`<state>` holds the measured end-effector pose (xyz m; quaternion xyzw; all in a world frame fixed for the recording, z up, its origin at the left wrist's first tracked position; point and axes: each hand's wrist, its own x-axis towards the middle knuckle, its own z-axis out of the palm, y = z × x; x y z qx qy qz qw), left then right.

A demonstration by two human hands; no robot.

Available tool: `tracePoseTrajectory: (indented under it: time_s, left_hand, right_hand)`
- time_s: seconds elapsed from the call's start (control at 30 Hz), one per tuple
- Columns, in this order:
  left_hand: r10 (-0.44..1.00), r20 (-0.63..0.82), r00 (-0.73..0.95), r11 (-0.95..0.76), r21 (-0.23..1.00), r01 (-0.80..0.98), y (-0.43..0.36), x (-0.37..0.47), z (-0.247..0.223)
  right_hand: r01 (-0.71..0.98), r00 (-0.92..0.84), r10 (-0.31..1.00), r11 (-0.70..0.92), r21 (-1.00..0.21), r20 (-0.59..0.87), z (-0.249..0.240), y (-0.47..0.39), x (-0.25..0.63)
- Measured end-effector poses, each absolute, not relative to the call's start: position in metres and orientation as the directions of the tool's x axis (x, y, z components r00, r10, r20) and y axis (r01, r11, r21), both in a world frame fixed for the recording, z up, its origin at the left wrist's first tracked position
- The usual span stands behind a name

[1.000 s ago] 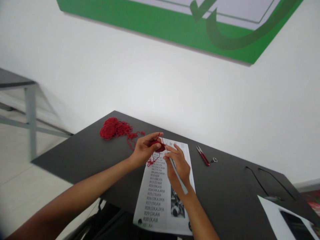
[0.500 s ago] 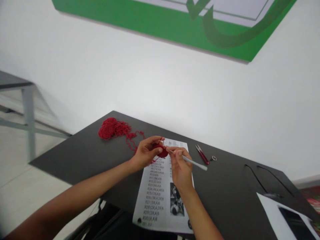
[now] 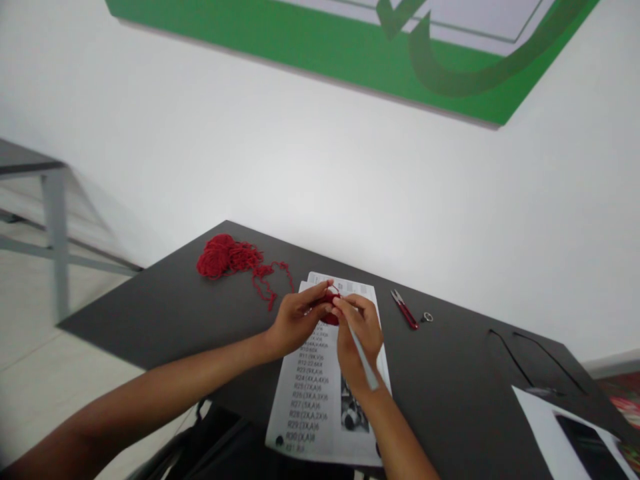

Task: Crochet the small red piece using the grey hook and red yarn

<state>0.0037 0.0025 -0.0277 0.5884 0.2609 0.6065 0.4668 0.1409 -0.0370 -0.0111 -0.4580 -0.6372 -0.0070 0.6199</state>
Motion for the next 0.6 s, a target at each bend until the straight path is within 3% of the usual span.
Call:
tracePoseTrajectory:
  time_s: [0.17,0.27,0.43,0.6]
  left_hand:
    - [0.930,0.269,0.252,-0.103,0.847,-0.522,0.003,0.007,-0.020]
    - [0.928,0.245,0.280,-0.029,0.797,-0.603,0.007,0.003,-0.015]
    - [0.902,0.283,0.325,-0.012,0.770,-0.638,0.015,-0.005,-0.014]
    - [0.874,0.306,0.378,0.029,0.743,-0.669,0.012,-0.007,-0.009]
  right_hand:
    - [0.633,0.074,0.472,0.659,-0.407,0.879,-0.014,-0.038,0.144]
    - [0.587,0.075,0.546,0.652,-0.480,0.834,-0.013,-0.039,0.147]
    - [0.338,0.072,0.661,0.688,-0.642,0.746,-0.008,-0.038,0.148]
    - [0.282,0.052,0.663,0.708,-0.648,0.747,-0.007,-0.036,0.151]
